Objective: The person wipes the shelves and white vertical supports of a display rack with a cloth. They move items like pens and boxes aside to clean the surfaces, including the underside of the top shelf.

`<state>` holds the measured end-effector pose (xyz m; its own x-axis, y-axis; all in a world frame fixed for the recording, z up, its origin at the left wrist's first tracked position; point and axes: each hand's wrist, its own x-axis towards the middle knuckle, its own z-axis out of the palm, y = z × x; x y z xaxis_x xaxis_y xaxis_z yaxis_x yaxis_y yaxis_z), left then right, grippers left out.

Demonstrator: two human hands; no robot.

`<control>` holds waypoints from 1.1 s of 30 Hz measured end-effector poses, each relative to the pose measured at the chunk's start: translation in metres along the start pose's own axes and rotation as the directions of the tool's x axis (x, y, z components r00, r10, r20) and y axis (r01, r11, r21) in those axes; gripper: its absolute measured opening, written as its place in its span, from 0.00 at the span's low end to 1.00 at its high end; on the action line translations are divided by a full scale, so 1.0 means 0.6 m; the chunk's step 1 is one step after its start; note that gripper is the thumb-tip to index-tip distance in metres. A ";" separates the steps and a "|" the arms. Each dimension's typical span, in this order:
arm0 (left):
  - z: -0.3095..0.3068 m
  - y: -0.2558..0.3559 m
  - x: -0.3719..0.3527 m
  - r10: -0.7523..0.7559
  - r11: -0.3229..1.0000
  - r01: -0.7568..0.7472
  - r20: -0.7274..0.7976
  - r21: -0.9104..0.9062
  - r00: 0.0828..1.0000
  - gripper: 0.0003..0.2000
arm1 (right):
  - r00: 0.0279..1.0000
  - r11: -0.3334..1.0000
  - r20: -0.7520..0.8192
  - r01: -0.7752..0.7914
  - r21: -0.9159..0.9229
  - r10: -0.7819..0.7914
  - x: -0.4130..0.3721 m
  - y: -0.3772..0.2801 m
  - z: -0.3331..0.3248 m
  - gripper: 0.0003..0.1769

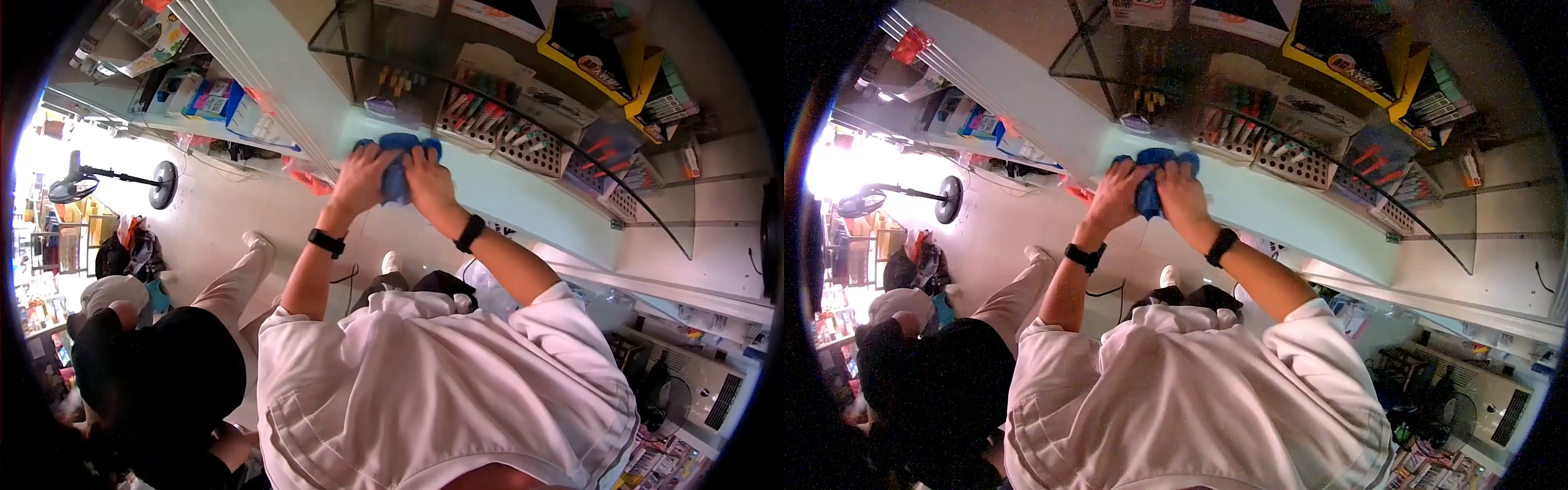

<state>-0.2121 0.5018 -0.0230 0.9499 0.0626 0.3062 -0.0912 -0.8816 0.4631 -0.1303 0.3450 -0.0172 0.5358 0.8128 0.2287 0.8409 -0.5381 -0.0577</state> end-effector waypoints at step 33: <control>0.047 0.190 0.090 0.021 0.613 -0.004 0.011 -0.790 1.000 0.36 | 0.833 0.645 -0.187 -0.241 0.725 0.521 -0.156 0.094 -0.145 0.39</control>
<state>-0.1628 0.3912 0.0229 0.9510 0.0393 0.3067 -0.2960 -0.1713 0.9397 -0.1396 0.2191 0.0427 0.8699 0.3552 0.3423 0.4691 -0.3809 -0.7968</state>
